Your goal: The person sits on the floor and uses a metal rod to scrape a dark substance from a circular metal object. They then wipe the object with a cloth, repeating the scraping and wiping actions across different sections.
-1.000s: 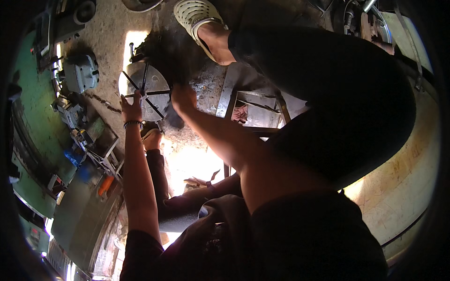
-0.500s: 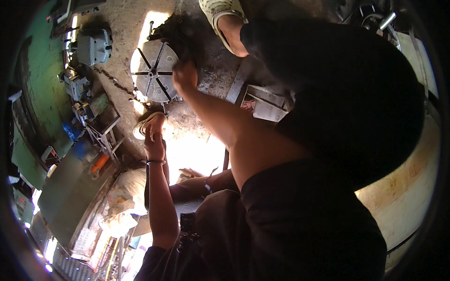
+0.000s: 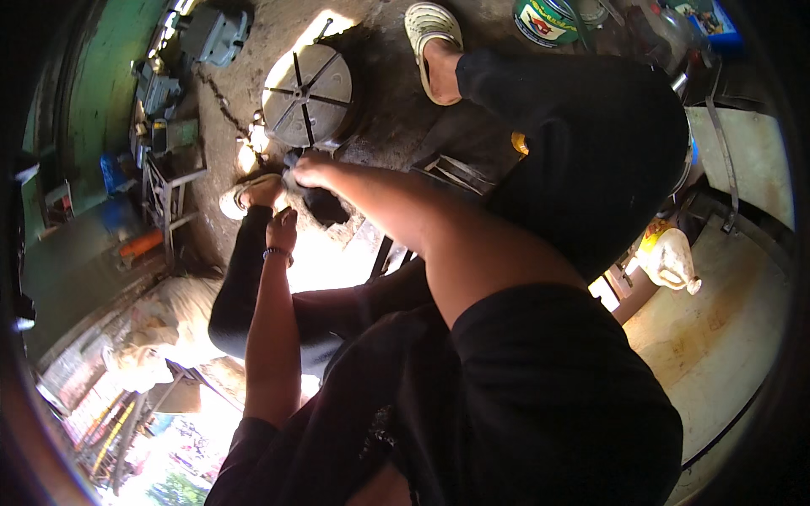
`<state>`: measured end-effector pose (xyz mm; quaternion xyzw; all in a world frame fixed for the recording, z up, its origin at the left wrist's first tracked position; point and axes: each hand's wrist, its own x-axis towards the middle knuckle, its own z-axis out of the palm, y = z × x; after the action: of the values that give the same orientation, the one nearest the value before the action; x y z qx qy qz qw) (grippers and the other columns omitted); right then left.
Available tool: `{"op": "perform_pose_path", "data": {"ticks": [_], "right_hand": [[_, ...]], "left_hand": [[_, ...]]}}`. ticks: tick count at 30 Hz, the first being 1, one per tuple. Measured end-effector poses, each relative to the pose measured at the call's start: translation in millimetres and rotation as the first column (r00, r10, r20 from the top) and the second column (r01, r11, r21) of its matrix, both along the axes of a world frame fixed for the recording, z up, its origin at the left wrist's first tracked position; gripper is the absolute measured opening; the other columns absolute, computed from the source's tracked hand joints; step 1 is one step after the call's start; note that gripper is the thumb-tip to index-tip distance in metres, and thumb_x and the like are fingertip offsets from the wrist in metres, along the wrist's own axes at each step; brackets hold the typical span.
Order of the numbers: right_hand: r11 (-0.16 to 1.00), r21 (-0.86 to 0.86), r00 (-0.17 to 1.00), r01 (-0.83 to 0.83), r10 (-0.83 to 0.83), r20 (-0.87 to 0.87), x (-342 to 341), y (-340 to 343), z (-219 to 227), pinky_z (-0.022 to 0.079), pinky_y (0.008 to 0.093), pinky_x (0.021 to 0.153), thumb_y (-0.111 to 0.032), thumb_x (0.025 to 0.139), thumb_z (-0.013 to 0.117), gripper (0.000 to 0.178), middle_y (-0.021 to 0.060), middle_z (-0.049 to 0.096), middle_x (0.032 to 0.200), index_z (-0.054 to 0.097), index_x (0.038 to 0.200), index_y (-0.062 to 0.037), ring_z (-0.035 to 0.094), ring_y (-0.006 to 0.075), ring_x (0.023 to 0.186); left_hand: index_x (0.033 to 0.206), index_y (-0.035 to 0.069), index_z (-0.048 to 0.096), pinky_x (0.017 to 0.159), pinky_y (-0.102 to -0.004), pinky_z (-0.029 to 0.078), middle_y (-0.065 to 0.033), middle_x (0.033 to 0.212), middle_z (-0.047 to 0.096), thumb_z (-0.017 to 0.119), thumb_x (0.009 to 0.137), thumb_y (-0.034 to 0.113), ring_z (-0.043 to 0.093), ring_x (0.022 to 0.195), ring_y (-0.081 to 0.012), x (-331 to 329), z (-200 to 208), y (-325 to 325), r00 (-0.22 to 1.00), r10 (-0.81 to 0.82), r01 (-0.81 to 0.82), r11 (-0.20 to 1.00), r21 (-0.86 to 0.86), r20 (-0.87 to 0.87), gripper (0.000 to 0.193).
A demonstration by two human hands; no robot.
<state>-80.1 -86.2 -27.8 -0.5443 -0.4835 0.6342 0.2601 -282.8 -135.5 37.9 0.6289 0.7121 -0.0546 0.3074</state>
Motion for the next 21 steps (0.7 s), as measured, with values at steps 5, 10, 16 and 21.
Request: {"op": "perform_pose_path", "data": {"ticks": [5,10,16,21], "right_hand": [[0.972,-0.01,0.897,-0.237,0.223,0.382,73.9,19.2,36.4,0.048,0.0388,0.07,-0.032,0.085,0.059,0.033,0.0166,0.07,0.092,0.071,0.094,-0.0026,0.064,0.0259,0.08],[0.927,0.152,0.767,-0.342,0.182,0.615,171.8,63.7,101.3,0.047,0.0406,0.075,-0.035,0.092,0.048,0.039,0.0163,0.068,0.09,0.067,0.098,-0.0017,0.06,0.0249,0.079],[0.871,0.159,0.809,0.466,-0.492,0.323,198.6,63.7,54.8,0.044,0.0403,0.083,-0.042,0.089,0.049,0.052,0.012,0.065,0.102,0.063,0.111,0.0033,0.058,0.0241,0.092],[0.793,0.09,0.602,0.602,-0.525,0.601,182.3,44.7,-17.6,0.042,0.0456,0.1,-0.041,0.09,0.041,0.059,0.0332,0.057,0.119,0.062,0.114,0.0081,0.054,0.0447,0.117]], "left_hand": [[0.126,0.004,0.06,0.094,-0.039,0.048,-0.0228,0.116,0.065,0.058,0.088,0.04,0.061,0.112,-0.0344,21.4,-35.3,0.2,0.963,0.052,-0.034,0.997,-0.072,0.265,0.052],[0.128,0.008,0.058,0.096,-0.0382,0.048,-0.0223,0.119,0.064,0.059,0.088,0.044,0.061,0.113,-0.0334,52.4,-32.8,4.2,0.941,-0.039,0.083,0.99,-0.118,0.336,0.054],[0.131,0.012,0.056,0.095,-0.0403,0.048,-0.0196,0.123,0.062,0.058,0.089,0.046,0.061,0.112,-0.0343,29.5,-2.8,2.1,0.937,-0.302,0.33,0.93,-0.159,0.177,0.054],[0.132,0.008,0.055,0.091,-0.0367,0.05,-0.0196,0.116,0.065,0.061,0.091,0.044,0.064,0.107,-0.029,16.0,150.5,48.5,0.916,-0.379,0.382,0.924,0.005,0.132,0.055]]}}
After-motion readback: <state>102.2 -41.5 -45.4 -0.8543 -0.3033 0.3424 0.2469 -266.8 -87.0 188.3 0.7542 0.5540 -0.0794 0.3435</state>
